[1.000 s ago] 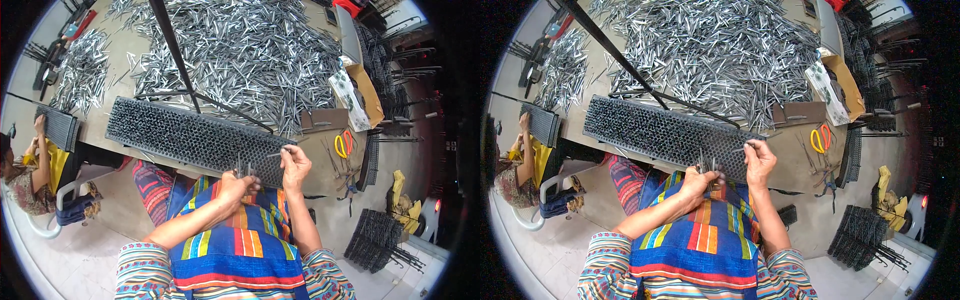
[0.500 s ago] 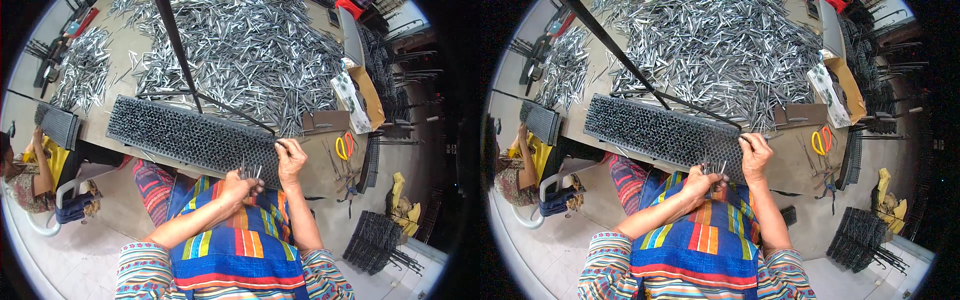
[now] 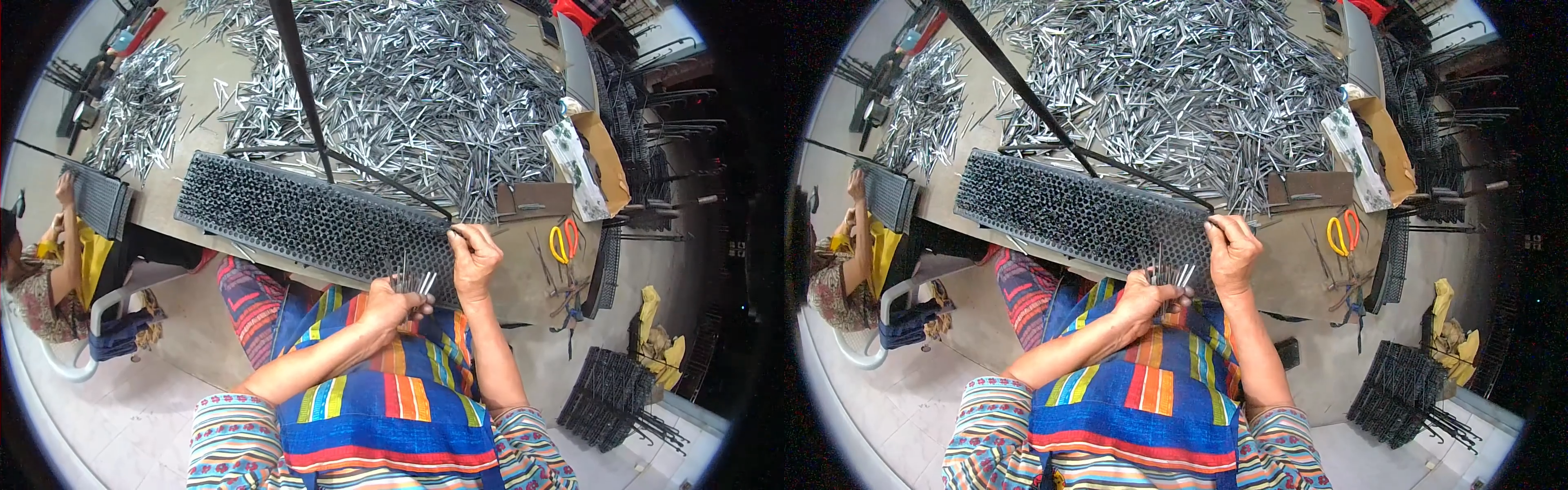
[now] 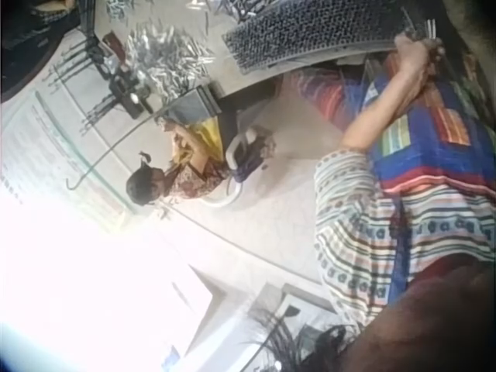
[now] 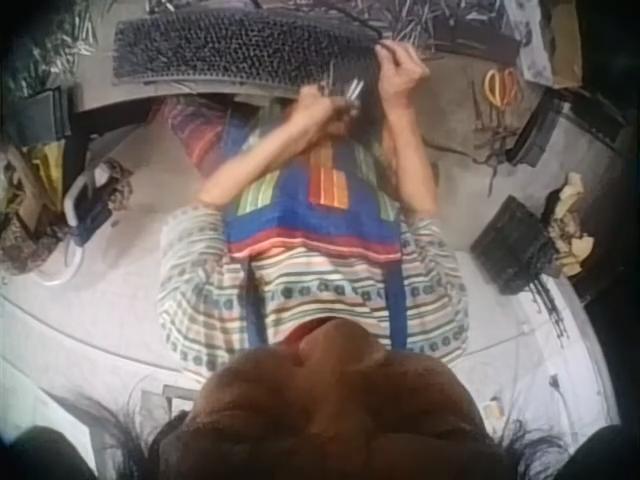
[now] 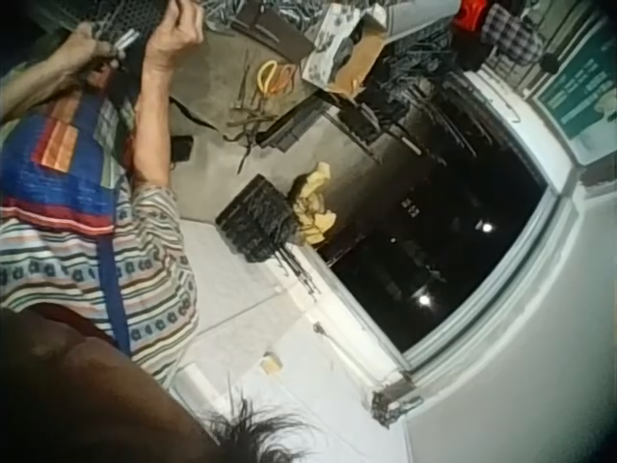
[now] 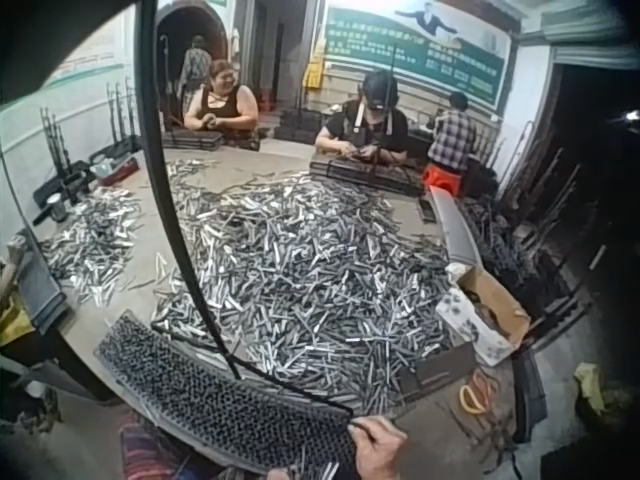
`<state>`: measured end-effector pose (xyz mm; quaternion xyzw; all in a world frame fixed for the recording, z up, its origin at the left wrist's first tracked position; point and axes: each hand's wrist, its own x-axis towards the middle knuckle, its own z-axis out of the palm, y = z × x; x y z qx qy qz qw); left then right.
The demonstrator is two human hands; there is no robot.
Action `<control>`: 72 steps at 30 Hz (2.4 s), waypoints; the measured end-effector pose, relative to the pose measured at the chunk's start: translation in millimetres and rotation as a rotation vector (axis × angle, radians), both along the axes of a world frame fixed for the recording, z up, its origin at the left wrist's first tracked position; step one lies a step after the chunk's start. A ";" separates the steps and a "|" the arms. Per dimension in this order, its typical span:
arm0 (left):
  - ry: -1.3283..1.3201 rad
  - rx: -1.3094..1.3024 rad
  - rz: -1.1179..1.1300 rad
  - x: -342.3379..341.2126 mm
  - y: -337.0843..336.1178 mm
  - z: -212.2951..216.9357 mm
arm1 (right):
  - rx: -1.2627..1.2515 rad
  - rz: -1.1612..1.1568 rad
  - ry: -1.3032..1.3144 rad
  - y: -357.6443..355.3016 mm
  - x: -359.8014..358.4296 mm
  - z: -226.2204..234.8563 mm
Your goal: Picking small silver metal parts from a pile and inserting them into the holes of a black rectangular grid frame.
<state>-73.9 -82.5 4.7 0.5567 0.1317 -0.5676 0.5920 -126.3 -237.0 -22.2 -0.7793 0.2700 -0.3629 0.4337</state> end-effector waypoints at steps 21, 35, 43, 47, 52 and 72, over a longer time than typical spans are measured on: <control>0.063 -0.001 0.053 1.3 -0.8 -6.5 | -0.100 0.009 0.114 1.7 5.9 8.5; 0.089 -0.052 0.111 5.2 -3.4 1.7 | 0.762 0.138 0.266 20.0 -30.9 17.1; 0.077 -0.073 -0.019 -4.4 -6.5 8.5 | 1.203 0.222 0.091 25.3 -55.8 5.0; 0.048 -0.002 0.016 -5.8 -1.5 12.8 | 1.180 0.244 0.051 23.4 -64.3 2.1; 0.077 -0.004 0.009 -11.6 18.3 -8.0 | 1.088 0.099 -0.017 17.8 -64.3 6.5; -0.044 -0.009 -0.163 -12.4 5.4 1.2 | 1.141 0.195 0.160 35.2 -66.1 -0.7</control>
